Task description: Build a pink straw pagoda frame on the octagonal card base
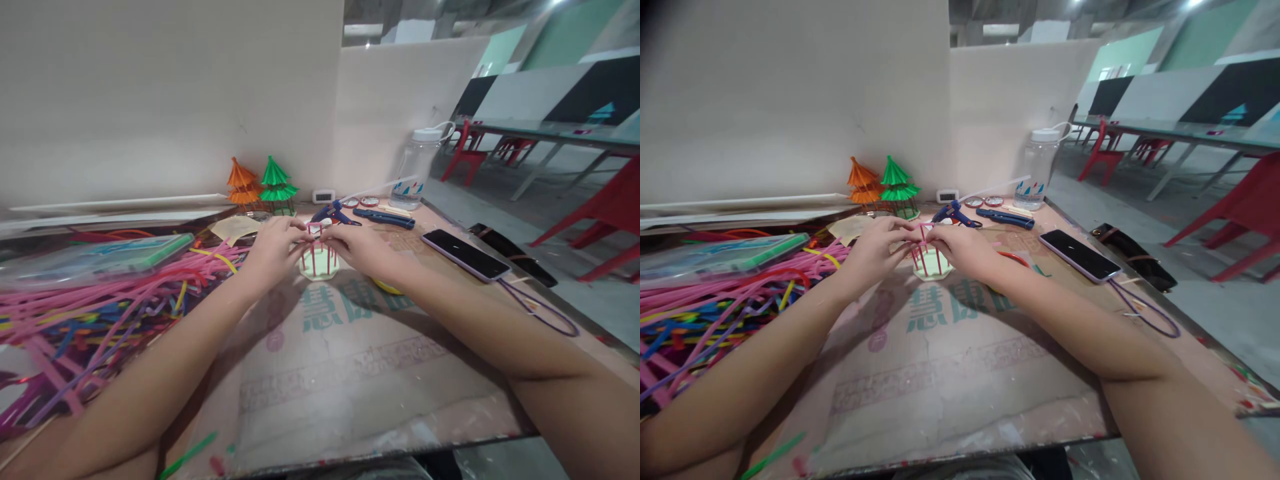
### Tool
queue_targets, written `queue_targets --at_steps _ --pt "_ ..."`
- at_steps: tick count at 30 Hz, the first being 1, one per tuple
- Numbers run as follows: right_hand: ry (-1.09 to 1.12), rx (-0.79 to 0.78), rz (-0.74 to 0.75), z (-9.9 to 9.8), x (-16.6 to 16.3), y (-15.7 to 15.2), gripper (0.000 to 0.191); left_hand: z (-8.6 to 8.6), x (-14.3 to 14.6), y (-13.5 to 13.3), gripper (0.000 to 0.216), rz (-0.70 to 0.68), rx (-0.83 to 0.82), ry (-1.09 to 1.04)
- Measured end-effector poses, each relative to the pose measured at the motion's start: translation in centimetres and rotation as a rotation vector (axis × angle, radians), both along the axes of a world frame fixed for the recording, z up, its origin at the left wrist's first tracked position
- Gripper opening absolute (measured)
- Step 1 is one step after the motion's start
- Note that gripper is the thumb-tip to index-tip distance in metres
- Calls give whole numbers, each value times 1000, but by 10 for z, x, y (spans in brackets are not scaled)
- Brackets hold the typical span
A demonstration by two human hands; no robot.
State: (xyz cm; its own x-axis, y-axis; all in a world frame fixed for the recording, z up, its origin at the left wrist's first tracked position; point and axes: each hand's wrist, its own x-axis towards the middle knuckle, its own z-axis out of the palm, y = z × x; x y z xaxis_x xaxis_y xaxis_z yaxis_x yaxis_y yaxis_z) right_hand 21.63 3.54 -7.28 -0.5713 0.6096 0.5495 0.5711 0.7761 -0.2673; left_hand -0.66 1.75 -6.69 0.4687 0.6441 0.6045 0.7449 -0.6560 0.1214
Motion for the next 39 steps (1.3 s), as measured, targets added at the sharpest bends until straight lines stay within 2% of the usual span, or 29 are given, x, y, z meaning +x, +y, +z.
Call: queue_targets --at_steps 11,17,22,33,39 --pt "14 6 40 -4 1 3 22 0 2 -1 12 6 -47 -29" --pt "-66 12 26 13 8 -2 20 -1 2 -2 13 12 -16 -9" --pt "-132 -62 34 24 15 -3 14 -1 3 -2 14 17 -12 7" --pt "-38 -73 -12 17 10 0 9 4 4 -6 15 14 -28 16" --pt "-49 -56 -14 14 10 2 9 -5 14 -8 22 -2 -19 -39"
